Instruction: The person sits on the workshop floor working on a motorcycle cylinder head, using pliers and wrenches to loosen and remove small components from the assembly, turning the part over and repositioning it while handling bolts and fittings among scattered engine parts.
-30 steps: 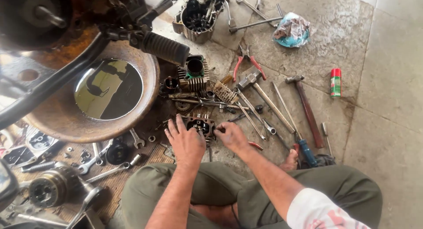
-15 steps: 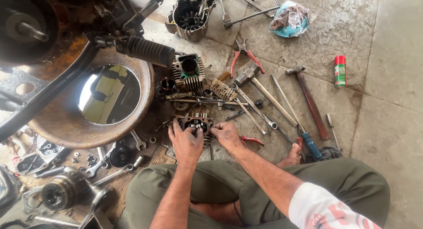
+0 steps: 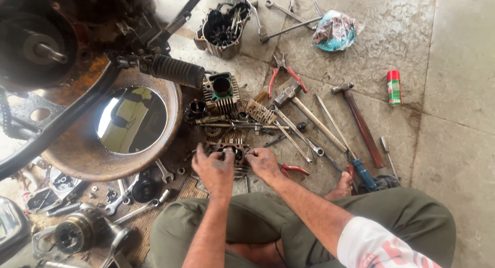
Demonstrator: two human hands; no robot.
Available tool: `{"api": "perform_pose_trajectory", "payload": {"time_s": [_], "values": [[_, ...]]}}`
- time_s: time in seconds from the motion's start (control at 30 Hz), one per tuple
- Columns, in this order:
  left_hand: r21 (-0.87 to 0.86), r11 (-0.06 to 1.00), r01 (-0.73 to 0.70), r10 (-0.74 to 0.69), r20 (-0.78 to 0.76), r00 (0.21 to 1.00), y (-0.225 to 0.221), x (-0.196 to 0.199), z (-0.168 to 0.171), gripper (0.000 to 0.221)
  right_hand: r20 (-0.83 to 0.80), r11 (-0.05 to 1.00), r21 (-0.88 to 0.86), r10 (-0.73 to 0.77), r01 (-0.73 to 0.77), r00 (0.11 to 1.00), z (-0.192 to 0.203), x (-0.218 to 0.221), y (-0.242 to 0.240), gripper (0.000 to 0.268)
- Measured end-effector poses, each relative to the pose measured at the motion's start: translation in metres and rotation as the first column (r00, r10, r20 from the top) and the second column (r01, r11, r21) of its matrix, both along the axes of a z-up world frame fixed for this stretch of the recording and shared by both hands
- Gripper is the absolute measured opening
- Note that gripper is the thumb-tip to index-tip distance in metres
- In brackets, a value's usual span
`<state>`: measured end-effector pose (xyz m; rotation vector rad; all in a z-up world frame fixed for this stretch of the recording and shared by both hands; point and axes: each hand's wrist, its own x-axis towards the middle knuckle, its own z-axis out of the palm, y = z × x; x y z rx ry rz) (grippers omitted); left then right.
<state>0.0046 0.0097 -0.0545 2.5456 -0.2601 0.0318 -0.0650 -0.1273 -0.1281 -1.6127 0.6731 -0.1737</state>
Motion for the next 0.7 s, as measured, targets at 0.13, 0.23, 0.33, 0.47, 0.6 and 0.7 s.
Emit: {"api": "perform_pose_trajectory", "payload": {"time_s": [0.13, 0.23, 0.33, 0.47, 0.6, 0.7], "values": [[-0.278, 0.957, -0.079, 0.089, 0.024, 0.996, 0.02, 0.024, -0.004, 0.027, -0.091, 0.988, -0.14, 0.051, -0.063, 0.995, 0.012, 0.011, -0.026, 0.023], [-0.715, 0.675, -0.181, 0.091, -0.163, 0.982, 0.034, 0.04, -0.031, 0.017, -0.057, 0.937, -0.338, 0.073, -0.088, 0.996, 0.041, 0.04, -0.039, 0.022], [-0.902, 0.345, -0.26, -0.019, -0.284, 0.959, 0.033, 0.048, -0.028, 0.014, -0.083, 0.793, -0.585, 0.153, -0.172, 0.985, 0.057, 0.079, -0.04, 0.021], [-0.917, 0.136, -0.375, -0.129, -0.391, 0.911, 0.029, 0.054, -0.022, 0.019, -0.353, 0.512, -0.743, 0.248, -0.432, 0.902, 0.059, 0.122, -0.028, 0.024], [-0.883, 0.094, -0.459, -0.158, -0.469, 0.869, 0.03, 0.058, -0.021, 0.022, -0.57, 0.411, -0.685, 0.213, -0.602, 0.794, 0.026, 0.143, -0.02, 0.01], [-0.885, 0.023, -0.465, -0.248, -0.456, 0.855, 0.029, 0.06, -0.024, 0.022, -0.466, 0.384, -0.784, 0.153, -0.487, 0.871, 0.025, 0.146, -0.014, 0.007]]}}
